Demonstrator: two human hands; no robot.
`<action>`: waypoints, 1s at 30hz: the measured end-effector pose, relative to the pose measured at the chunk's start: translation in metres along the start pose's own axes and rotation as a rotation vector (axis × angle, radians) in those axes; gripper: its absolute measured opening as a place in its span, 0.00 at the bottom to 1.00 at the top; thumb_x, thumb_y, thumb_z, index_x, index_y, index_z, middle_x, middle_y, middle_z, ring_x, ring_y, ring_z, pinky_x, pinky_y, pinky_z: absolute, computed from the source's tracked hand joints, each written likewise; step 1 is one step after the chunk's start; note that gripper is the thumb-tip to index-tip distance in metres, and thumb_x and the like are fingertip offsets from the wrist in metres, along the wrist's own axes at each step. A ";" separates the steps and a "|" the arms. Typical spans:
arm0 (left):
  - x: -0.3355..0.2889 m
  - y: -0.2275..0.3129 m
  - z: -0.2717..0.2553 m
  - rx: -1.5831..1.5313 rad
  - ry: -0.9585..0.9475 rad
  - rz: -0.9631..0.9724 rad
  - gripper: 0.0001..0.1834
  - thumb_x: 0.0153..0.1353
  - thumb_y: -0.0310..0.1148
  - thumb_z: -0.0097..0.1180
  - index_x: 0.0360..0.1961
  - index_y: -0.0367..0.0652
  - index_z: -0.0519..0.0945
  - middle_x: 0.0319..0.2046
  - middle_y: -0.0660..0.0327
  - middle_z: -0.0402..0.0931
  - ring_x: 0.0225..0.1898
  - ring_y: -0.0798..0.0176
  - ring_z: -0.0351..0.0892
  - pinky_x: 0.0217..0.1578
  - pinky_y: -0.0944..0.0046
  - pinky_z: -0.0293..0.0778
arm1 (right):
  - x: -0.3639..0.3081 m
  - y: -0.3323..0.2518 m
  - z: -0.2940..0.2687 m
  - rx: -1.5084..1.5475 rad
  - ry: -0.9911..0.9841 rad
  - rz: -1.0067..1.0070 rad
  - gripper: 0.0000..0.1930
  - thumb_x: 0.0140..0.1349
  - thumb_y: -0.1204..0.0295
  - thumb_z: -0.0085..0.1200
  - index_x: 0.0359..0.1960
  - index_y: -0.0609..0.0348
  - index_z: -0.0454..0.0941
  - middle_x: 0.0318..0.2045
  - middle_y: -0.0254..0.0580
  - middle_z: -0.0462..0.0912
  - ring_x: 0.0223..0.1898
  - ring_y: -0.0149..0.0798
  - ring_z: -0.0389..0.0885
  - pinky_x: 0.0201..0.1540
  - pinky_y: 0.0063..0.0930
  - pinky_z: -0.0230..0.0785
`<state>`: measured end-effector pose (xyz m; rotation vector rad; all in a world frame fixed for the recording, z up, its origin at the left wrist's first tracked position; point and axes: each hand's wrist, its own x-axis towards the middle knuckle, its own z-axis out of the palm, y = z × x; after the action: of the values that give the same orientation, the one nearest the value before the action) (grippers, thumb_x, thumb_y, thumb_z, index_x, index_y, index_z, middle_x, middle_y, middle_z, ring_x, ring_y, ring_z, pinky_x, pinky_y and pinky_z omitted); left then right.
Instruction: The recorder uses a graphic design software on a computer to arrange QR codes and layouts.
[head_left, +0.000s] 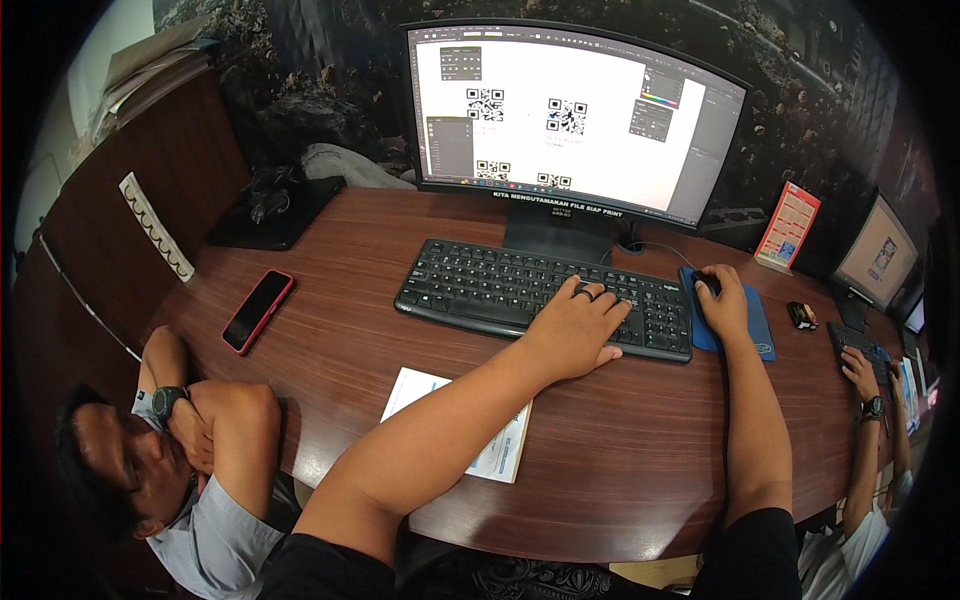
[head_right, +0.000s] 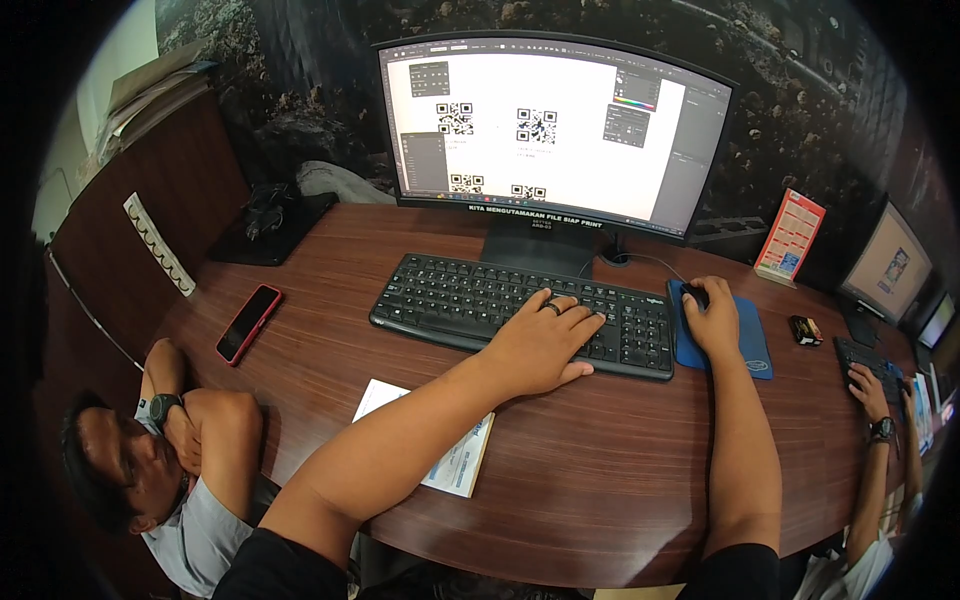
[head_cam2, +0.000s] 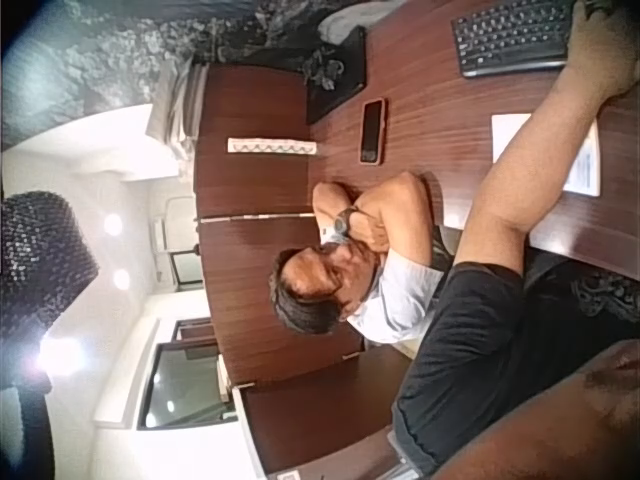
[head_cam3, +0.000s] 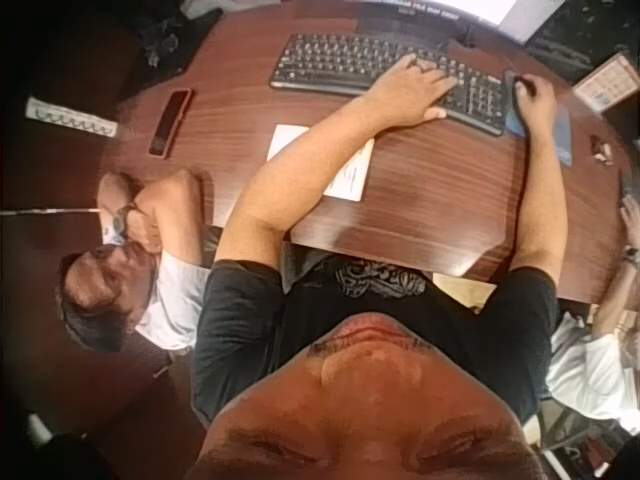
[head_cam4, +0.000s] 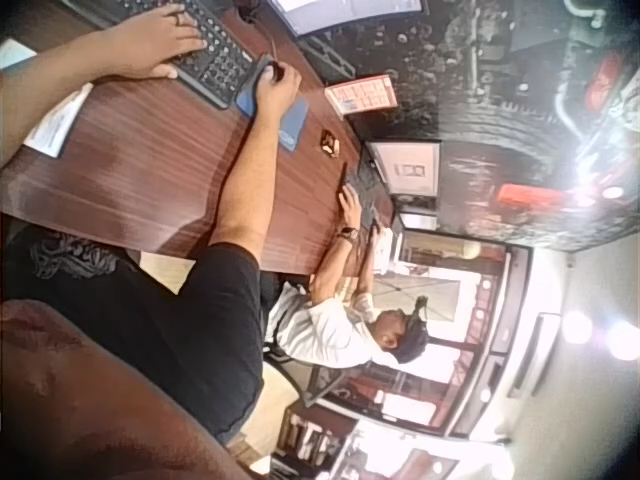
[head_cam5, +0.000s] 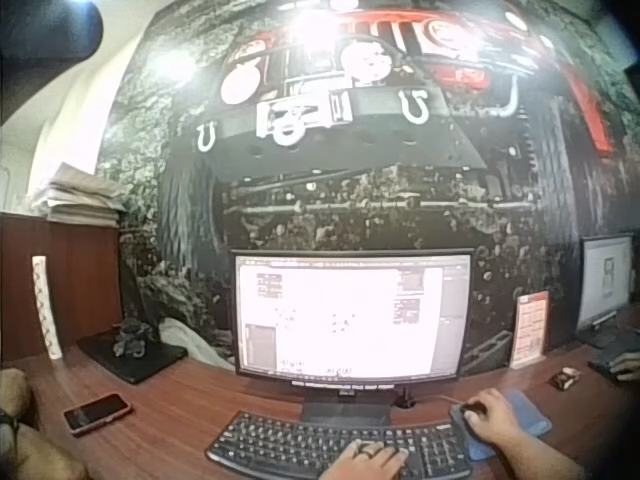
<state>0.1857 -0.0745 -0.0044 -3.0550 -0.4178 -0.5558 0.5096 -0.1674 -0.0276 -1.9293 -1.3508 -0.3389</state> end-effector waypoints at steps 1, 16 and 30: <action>0.000 0.000 0.000 0.003 -0.001 0.002 0.36 0.66 0.53 0.60 0.69 0.43 0.70 0.64 0.54 0.74 0.70 0.50 0.67 0.72 0.42 0.56 | 0.000 0.000 0.000 0.000 -0.002 0.006 0.13 0.59 0.71 0.63 0.45 0.60 0.82 0.48 0.47 0.81 0.52 0.52 0.81 0.56 0.40 0.73; 0.001 0.001 -0.002 0.010 -0.038 -0.012 0.38 0.67 0.54 0.58 0.71 0.43 0.67 0.65 0.53 0.72 0.71 0.50 0.64 0.73 0.43 0.55 | -0.001 -0.001 0.001 -0.008 0.033 0.001 0.13 0.60 0.71 0.65 0.45 0.62 0.82 0.46 0.49 0.81 0.50 0.52 0.82 0.55 0.38 0.73; 0.001 0.001 -0.001 0.017 -0.008 -0.001 0.38 0.66 0.54 0.59 0.70 0.43 0.69 0.64 0.53 0.74 0.70 0.50 0.66 0.73 0.43 0.55 | 0.001 0.003 0.001 -0.003 0.016 -0.006 0.13 0.60 0.70 0.65 0.44 0.62 0.83 0.48 0.49 0.81 0.52 0.53 0.81 0.56 0.40 0.73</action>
<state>0.1864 -0.0755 -0.0031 -3.0417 -0.4215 -0.5366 0.5124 -0.1670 -0.0291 -1.9212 -1.3465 -0.3590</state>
